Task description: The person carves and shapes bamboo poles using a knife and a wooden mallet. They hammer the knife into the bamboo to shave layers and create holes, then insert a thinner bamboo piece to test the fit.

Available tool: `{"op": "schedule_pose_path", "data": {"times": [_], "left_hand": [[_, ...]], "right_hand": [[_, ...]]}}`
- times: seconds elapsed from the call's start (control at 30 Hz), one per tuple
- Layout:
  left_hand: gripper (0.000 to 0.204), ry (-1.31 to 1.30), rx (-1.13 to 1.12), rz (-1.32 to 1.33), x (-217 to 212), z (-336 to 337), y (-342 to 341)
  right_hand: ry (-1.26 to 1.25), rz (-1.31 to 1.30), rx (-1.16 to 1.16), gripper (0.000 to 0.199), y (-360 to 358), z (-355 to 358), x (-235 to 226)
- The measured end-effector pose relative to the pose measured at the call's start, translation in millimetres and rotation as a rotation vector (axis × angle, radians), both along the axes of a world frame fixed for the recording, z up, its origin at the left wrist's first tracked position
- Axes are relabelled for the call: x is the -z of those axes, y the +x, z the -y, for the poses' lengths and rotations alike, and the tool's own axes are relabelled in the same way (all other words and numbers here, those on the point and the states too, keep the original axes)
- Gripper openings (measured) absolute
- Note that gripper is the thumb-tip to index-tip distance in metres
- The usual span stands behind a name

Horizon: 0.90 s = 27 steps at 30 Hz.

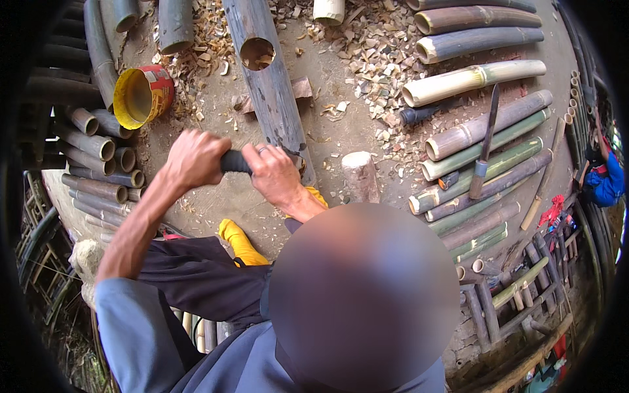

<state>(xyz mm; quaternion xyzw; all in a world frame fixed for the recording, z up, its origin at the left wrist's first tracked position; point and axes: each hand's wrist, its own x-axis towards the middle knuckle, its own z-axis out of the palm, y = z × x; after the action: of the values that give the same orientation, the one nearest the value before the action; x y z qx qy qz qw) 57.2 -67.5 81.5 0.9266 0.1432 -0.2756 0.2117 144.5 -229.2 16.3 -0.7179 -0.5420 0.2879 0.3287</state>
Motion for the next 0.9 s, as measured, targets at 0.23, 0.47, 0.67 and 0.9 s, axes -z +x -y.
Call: {"op": "schedule_pose_path", "data": {"times": [0.23,0.47,0.67,0.9], "left_hand": [[0.021,-0.195,0.098,-0.084,27,-10,-2],[0.047,-0.827,-1.175,-0.078,-42,88,-44],[0.081,-0.883,-0.682,0.408,-23,166,-7],[0.042,-1.138,-1.158,-0.297,73,166,35]], "right_hand": [[-0.144,0.019,-0.091,0.031,10,7,7],[0.092,-0.364,0.087,0.057,48,47,-91],[-0.253,-0.675,0.449,0.049,53,109,-72],[-0.363,-0.080,0.233,0.052,35,169,-28]]}}
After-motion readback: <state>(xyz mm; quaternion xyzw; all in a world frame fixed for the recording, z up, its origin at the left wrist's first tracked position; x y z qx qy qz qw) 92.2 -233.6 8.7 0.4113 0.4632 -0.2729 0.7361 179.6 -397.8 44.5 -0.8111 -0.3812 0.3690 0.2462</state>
